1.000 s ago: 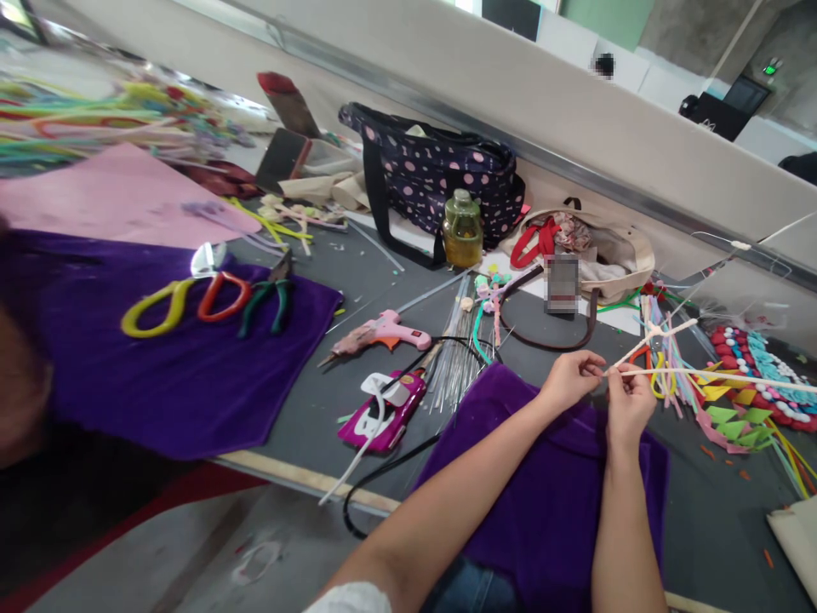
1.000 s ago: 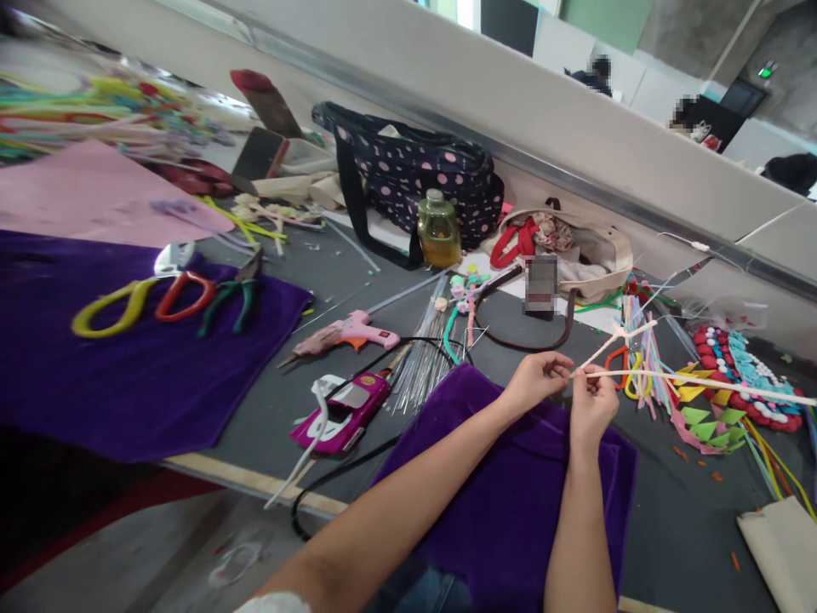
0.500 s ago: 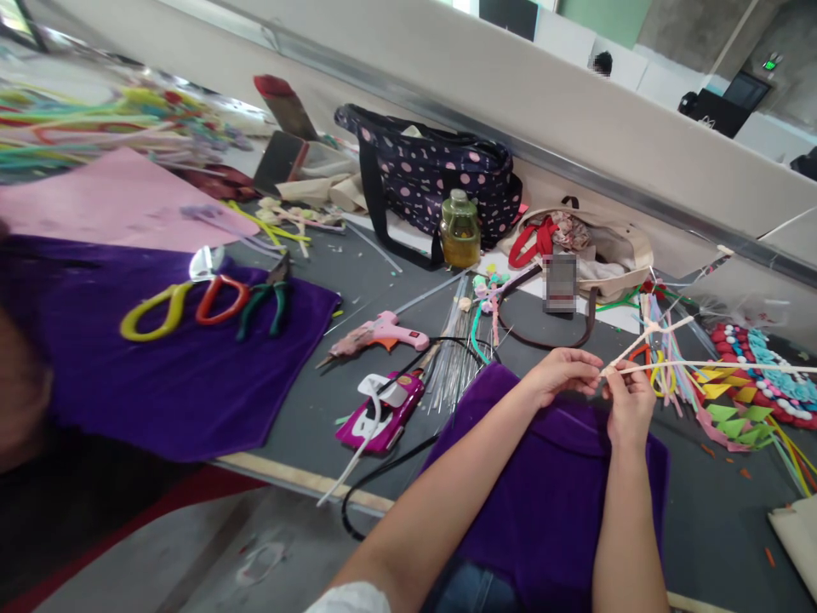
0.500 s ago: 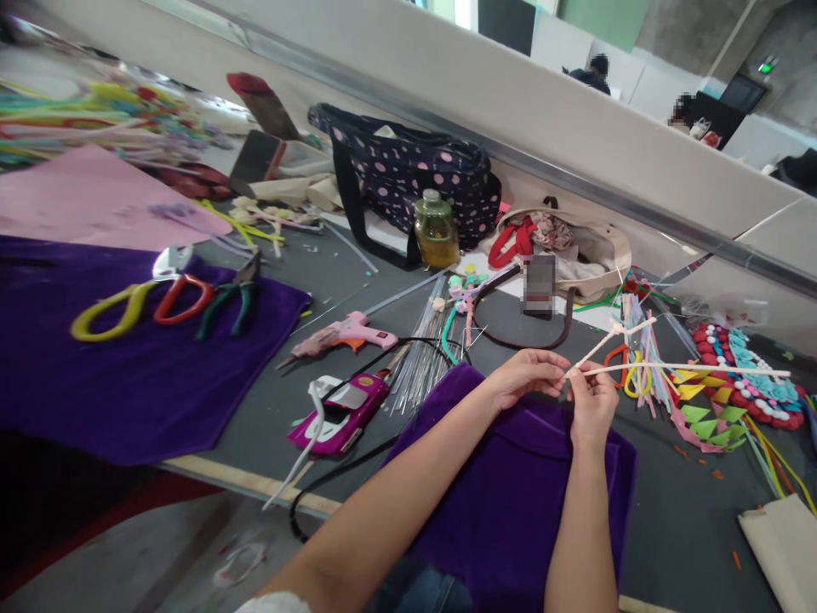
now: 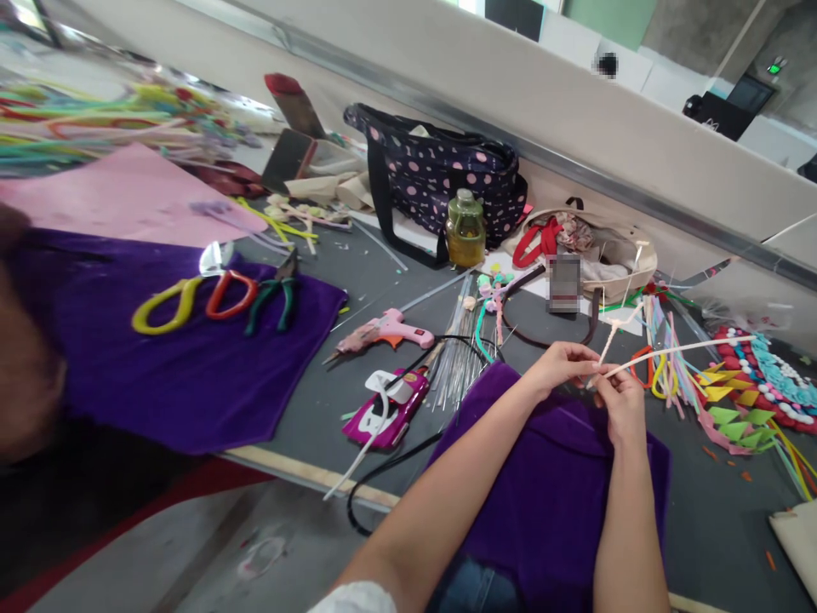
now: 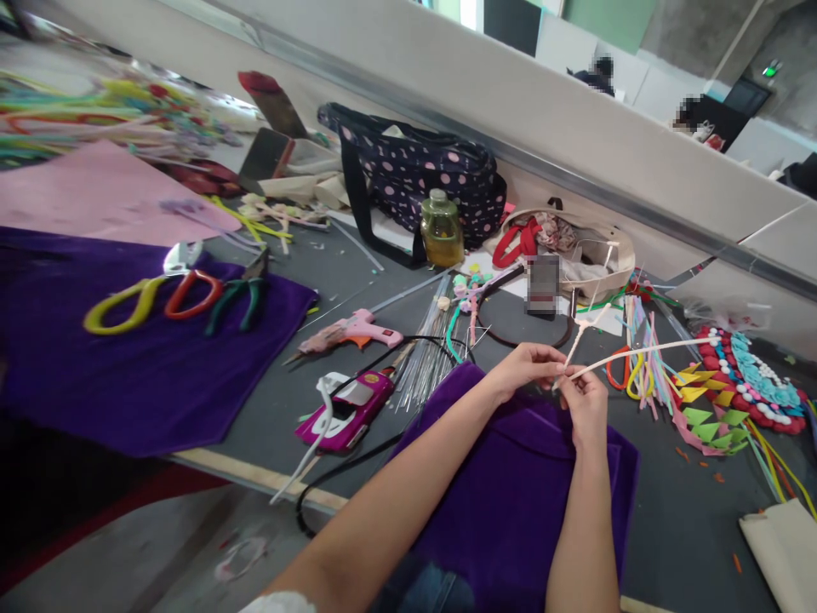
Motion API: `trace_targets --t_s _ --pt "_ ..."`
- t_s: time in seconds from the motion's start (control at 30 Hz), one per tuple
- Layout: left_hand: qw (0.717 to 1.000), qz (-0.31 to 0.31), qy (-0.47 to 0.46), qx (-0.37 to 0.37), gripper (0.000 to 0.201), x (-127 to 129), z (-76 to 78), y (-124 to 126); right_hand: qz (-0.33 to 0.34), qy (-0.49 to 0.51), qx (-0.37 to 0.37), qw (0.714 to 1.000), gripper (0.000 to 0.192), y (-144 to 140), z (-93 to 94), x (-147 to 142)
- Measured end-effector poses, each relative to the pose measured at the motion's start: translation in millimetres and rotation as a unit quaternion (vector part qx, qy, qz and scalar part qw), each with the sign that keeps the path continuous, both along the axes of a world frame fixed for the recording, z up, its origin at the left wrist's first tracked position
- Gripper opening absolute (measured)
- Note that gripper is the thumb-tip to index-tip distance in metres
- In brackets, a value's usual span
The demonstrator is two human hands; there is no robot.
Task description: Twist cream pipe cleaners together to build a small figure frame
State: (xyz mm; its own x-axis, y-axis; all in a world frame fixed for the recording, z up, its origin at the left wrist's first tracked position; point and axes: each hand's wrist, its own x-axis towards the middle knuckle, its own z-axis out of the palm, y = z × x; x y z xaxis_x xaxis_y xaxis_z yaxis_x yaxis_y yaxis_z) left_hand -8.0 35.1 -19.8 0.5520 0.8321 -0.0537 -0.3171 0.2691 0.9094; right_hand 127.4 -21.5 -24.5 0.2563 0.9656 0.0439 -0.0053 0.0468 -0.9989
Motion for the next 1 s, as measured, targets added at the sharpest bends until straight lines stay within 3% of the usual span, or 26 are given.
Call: trace_targets --t_s 0.2,0.57,1.0 --pt "1.000 0.006 -0.013 -0.011 0.046 4.1 -1.5 -1.5 0.017 0.020 -0.009 1.000 0.024 -1.9 3.3 -1.6" --pt "0.996 -0.078 0.025 0.035 0.044 -4.9 -3.2 1.8 -0.002 0.050 -0.022 0.999 0.026 -1.2 2.2 3.5" --pt "0.994 -0.050 0.036 0.085 0.041 0.8 -4.8 0.0 -0.037 -0.019 -0.005 0.999 0.031 -1.4 4.8 2.3"
